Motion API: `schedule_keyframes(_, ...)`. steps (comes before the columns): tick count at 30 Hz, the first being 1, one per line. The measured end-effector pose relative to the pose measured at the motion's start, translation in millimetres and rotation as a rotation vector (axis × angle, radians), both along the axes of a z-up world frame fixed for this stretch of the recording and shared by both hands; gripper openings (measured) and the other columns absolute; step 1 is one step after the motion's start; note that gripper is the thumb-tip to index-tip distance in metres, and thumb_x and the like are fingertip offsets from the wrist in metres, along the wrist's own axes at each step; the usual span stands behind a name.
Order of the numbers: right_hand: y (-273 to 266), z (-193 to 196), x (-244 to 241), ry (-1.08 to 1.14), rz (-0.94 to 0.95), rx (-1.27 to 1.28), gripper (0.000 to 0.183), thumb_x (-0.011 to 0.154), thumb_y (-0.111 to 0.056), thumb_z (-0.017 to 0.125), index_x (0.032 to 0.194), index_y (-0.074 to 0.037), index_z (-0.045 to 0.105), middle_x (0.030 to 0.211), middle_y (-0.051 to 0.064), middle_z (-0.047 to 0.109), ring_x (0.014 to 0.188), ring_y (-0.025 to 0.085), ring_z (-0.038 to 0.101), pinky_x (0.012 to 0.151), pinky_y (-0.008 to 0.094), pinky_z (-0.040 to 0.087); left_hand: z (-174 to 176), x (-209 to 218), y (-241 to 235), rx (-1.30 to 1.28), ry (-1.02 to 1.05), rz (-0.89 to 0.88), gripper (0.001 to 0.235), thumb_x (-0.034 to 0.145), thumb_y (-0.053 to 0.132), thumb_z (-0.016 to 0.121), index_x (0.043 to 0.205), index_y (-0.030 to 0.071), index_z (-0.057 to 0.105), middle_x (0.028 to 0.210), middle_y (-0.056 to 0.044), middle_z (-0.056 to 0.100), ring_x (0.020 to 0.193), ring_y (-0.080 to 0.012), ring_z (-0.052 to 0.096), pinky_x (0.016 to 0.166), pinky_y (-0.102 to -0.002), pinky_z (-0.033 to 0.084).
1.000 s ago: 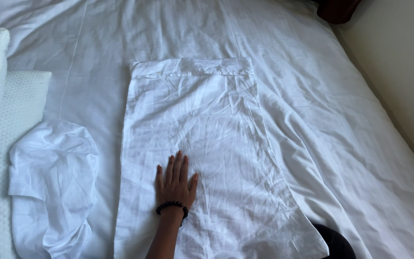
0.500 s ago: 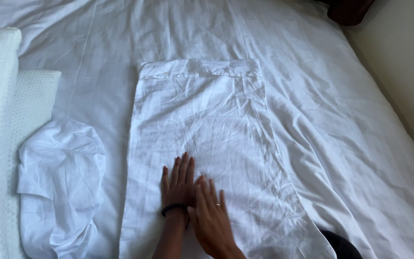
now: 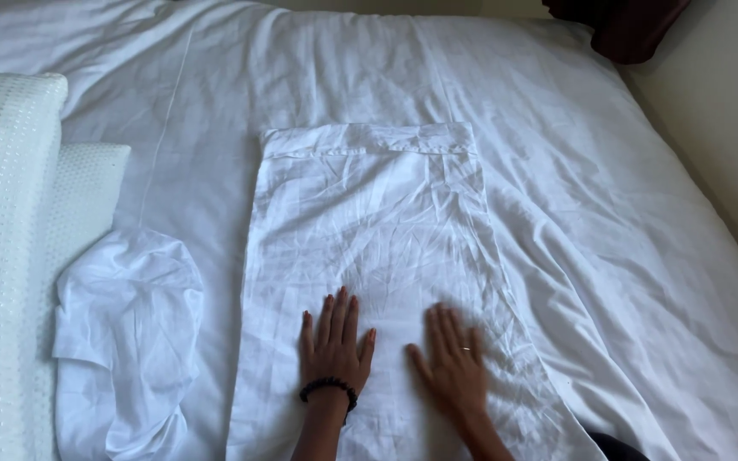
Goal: Smoothing out a white pillowcase on a hotel bed.
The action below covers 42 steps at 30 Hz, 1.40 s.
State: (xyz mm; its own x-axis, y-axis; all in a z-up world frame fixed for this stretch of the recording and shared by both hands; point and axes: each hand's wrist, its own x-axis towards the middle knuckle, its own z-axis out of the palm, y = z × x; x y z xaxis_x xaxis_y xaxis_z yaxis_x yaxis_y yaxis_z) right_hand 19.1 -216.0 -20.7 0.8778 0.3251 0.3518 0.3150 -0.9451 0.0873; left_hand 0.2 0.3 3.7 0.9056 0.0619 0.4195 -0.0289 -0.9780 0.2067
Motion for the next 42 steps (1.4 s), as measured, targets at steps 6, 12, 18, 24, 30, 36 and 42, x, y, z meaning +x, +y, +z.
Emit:
schedule_keyframes(6,-29,5,11,0.1,-0.32,0.06,0.08,0.097,-0.069,0.022,0.16,-0.02,0.016,0.168,-0.002,0.013,0.153,0.014,0.008,0.122,0.054,-0.007,-4,-1,0,-0.008,-0.042,-0.002,0.066,0.099,0.051,0.04,0.154,0.014,0.038,0.165,-0.003,0.027,0.152,-0.0192,0.023,0.124,-0.053,0.009)
schedule_keyframes(12,-39,7,29,0.225,-0.634,0.182,0.087,0.097,-0.07,0.021,0.162,-0.012,0.015,0.17,0.002,0.01,0.156,0.018,0.003,0.12,0.061,-0.01,-6,-1,2,-0.008,-0.079,-0.006,0.066,0.099,0.051,0.04,0.153,0.013,0.038,0.165,-0.003,0.029,0.152,-0.0195,0.023,0.124,-0.053,0.009)
schedule_keyframes(18,30,26,5,0.038,-0.108,-0.171,0.058,0.104,-0.033,0.042,0.148,0.003,0.035,0.16,0.025,0.03,0.151,0.04,0.023,0.112,0.075,0.006,-6,1,-1,-0.023,-0.124,-0.015,0.064,0.099,0.05,0.039,0.152,0.013,0.037,0.165,-0.003,0.028,0.152,-0.0196,0.021,0.124,-0.054,0.007)
schedule_keyframes(24,80,-20,-15,0.057,0.278,0.351,0.056,0.106,-0.04,0.046,0.148,-0.004,0.048,0.162,0.011,0.04,0.153,0.024,0.029,0.121,0.056,0.01,-22,5,6,0.184,0.058,0.054,0.065,0.096,0.033,0.039,0.158,0.018,0.031,0.168,0.001,0.021,0.154,-0.0167,0.013,0.124,-0.052,0.004)
schedule_keyframes(30,61,7,18,-0.094,0.24,0.063,0.068,0.106,-0.056,0.029,0.158,-0.012,0.03,0.166,0.002,0.027,0.154,0.016,0.019,0.123,0.053,0.003,-3,-2,2,-0.019,-0.115,-0.02,0.063,0.099,0.044,0.039,0.153,0.013,0.036,0.165,-0.002,0.026,0.153,-0.0193,0.019,0.123,-0.053,0.007)
schedule_keyframes(36,23,-7,54,-0.078,0.084,-0.033,0.071,0.105,-0.06,0.013,0.161,-0.016,0.011,0.168,0.0,0.011,0.153,0.014,0.007,0.123,0.049,-0.004,-3,-1,2,-0.01,-0.132,-0.021,0.063,0.1,0.047,0.041,0.152,0.012,0.04,0.164,-0.003,0.031,0.152,-0.0205,0.025,0.124,-0.054,0.011)
schedule_keyframes(42,-32,1,63,0.196,-0.186,-0.129,0.08,0.1,-0.066,0.009,0.16,-0.013,0.007,0.169,0.005,0.007,0.152,0.016,0.003,0.12,0.053,-0.009,0,-2,3,-0.018,-0.074,-0.024,0.063,0.1,0.047,0.041,0.152,0.012,0.04,0.164,-0.003,0.031,0.151,-0.0201,0.024,0.123,-0.054,0.01)
